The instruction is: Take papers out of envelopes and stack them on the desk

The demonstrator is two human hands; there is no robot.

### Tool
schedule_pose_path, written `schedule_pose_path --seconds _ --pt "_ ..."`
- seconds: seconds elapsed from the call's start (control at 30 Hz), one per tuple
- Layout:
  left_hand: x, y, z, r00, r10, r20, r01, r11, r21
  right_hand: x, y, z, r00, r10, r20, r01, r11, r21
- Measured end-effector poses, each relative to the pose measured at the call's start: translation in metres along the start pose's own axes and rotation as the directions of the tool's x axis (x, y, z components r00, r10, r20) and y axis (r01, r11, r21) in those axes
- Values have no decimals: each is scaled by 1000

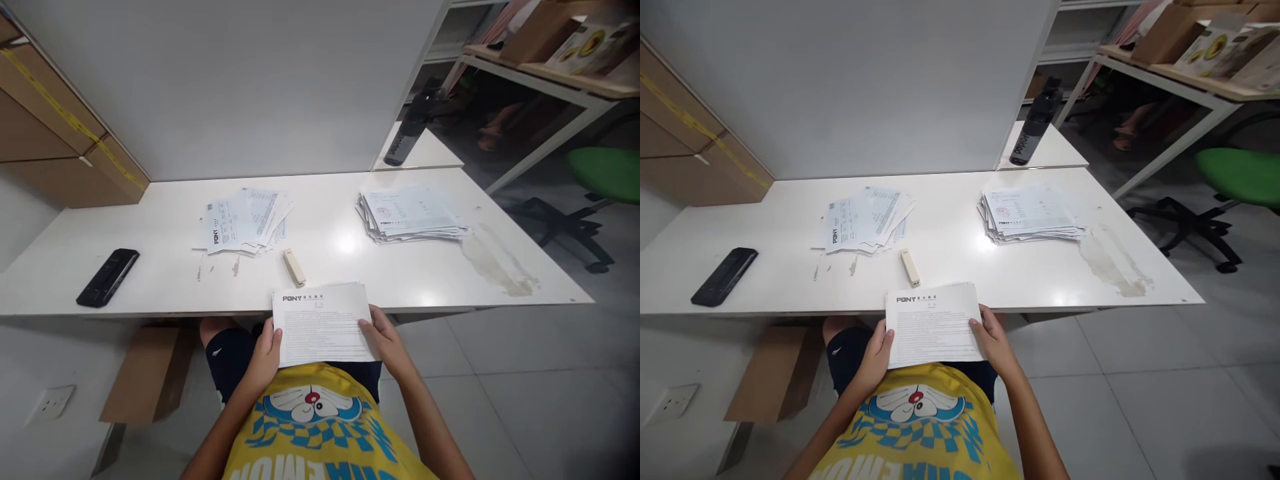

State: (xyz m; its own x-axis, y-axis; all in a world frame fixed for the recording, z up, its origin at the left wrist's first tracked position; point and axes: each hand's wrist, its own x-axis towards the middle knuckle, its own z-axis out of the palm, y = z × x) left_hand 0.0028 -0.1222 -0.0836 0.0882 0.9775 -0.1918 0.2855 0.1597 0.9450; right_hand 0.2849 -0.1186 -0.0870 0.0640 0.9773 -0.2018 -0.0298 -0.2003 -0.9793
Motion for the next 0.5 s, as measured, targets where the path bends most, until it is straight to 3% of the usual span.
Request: schedule_pose_path --seconds 0.17,0.5 --pt "-1 -3 16 997 -47 -68 42 996 -79 12 -11 -6 998 61 5 -61 998 -20" --pt "0 11 22 999 -47 -28 43 991 -125 22 -33 -19 996 81 46 -78 996 -47"
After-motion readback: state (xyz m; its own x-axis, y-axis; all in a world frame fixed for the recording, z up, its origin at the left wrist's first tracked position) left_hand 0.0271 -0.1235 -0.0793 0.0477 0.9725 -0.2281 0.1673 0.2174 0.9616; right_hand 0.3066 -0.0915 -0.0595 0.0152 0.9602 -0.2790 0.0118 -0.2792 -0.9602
